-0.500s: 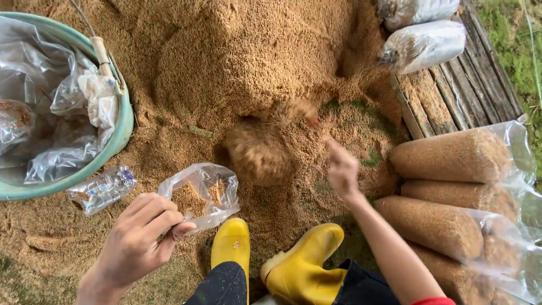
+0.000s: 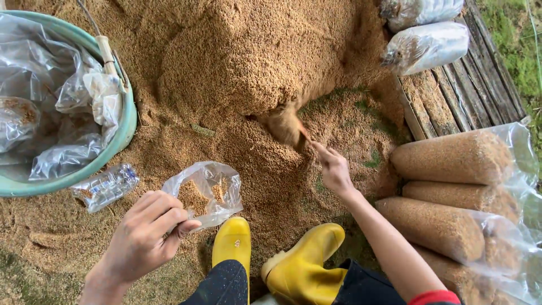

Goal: Scooping grain from a pile into a plastic bag using a hand scoop

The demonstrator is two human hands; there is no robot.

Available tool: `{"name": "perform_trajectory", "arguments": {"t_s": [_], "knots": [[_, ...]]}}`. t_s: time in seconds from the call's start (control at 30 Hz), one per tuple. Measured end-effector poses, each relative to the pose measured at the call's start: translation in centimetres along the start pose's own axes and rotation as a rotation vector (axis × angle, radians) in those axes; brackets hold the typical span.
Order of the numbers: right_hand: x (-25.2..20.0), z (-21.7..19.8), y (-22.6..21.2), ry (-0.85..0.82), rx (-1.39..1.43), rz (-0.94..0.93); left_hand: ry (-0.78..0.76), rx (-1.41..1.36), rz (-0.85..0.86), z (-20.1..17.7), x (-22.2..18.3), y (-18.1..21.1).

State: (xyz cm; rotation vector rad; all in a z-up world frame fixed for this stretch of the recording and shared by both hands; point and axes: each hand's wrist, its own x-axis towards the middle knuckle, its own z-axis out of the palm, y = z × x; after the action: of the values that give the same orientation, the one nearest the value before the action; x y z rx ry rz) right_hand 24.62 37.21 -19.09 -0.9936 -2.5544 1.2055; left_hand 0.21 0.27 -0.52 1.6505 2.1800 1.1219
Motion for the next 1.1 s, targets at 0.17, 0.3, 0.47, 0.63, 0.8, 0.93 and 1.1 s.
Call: {"name": "perform_trajectory", "arguments": {"t_s": [0.17, 0.3, 0.47, 0.63, 0.8, 0.93, 1.1], "knots": [[-4.0, -3.8, -3.3, 0.231, -0.036, 0.038, -0.003, -0.002, 0.003, 0.1, -0.2, -0.1], [-7.7, -0.2, 3.4, 0.292, -0.123, -0.182, 0.001, 0.011, 0.025, 0.1, 0.1, 0.3], [-9.0, -0.3, -2.1, 0.199, 0.100, 0.130, 0.025, -0.023, 0.055, -0.1, 0.4, 1.1], [-7.7, -5.5, -2.1, 0.374, 0.153, 0.442, 0.039, -0.045, 0.052, -0.4, 0.3, 1.7], [-8.1, -0.7, 0.2, 0.083, 0.425, 0.537, 0.004, -0.070, 0.127, 0.9, -0.1, 1.3], [-8.1, -1.9, -2.0, 0.132, 0.452, 0.504, 0.027, -0.059, 0.114, 1.1, 0.8, 2.2], [-8.3, -5.5, -11.0, 0.285, 0.379, 0.320, 0.094, -0.019, 0.158, 3.0, 1.2, 1.4]]}}
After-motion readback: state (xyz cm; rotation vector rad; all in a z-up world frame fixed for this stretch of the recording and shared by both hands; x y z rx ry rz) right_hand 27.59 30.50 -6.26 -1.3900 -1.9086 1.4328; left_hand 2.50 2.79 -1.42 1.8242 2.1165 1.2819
